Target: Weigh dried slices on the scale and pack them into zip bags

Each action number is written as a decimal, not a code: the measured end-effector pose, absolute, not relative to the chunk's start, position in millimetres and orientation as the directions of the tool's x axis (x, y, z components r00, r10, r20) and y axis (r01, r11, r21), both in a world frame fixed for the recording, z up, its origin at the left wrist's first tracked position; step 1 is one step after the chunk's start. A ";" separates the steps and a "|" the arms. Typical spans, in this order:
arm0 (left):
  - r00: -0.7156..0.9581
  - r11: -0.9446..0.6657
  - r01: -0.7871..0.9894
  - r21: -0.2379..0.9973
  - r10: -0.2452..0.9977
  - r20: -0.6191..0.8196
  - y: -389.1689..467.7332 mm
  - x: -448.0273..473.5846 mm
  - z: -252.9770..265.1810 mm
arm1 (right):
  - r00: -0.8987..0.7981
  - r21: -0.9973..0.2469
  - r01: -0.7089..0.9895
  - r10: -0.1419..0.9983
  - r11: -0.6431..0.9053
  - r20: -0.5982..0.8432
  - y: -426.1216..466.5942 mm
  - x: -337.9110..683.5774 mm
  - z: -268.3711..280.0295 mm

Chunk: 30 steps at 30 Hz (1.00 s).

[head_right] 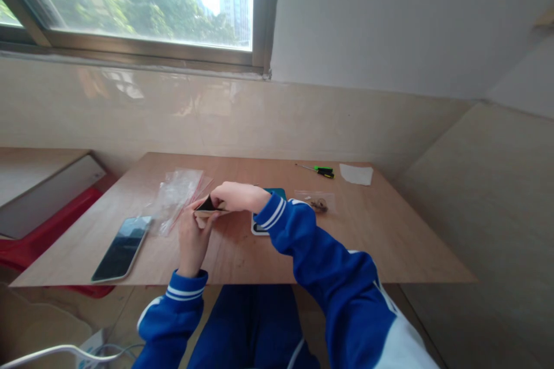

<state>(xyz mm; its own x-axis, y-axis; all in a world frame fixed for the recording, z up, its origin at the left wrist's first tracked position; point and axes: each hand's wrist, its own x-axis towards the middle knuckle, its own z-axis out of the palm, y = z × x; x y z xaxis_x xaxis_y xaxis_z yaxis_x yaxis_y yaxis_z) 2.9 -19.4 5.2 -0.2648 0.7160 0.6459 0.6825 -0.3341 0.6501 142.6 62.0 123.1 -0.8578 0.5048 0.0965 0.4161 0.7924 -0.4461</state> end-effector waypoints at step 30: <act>-0.326 -0.282 0.637 0.718 0.746 0.581 -22.2 -3.5 10.1 | -0.347 -0.554 0.668 0.867 0.497 0.358 95.3 224.2 20.9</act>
